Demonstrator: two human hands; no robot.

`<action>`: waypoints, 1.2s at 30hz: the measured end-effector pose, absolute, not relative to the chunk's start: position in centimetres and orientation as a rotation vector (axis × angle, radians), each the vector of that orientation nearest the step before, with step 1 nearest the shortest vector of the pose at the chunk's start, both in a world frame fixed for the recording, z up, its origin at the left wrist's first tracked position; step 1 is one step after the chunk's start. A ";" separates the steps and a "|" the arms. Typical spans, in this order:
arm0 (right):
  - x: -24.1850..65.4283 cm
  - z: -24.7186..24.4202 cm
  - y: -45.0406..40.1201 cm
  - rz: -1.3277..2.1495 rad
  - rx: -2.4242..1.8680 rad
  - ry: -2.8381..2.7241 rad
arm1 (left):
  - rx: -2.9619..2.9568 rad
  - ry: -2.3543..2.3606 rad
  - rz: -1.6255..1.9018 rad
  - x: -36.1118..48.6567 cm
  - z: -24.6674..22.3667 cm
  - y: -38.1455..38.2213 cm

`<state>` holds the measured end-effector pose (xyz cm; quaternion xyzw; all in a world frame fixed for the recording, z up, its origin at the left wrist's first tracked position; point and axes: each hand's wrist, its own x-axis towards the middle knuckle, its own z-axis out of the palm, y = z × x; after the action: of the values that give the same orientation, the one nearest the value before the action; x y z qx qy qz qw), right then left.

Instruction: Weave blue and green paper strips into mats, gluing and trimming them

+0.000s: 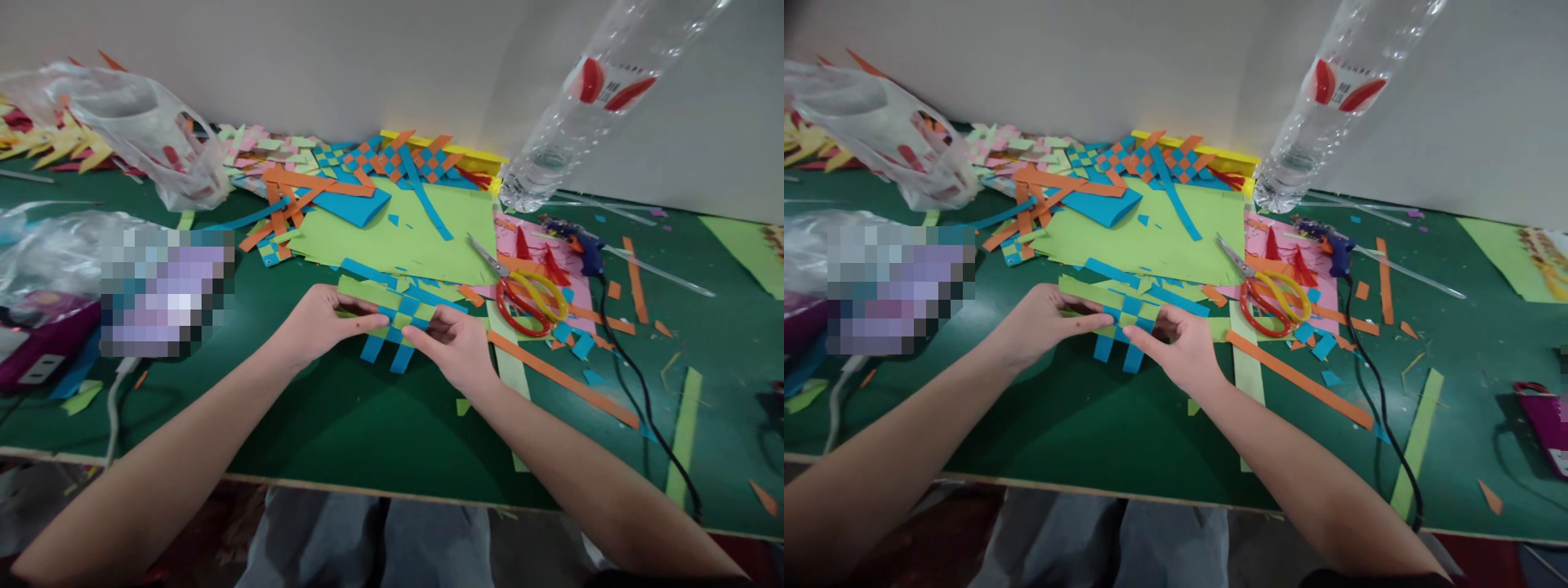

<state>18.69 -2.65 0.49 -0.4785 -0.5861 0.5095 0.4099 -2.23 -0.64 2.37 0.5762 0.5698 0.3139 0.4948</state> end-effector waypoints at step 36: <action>18.8 0.1 -3.0 1.228 -1.233 -1.447 | 1.307 1.225 0.840 -1.6 2.5 -0.9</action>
<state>18.83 -2.96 0.07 -0.4933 -0.5787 0.4909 0.4252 -1.57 -0.89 2.52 0.5521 0.5174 0.3546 0.5493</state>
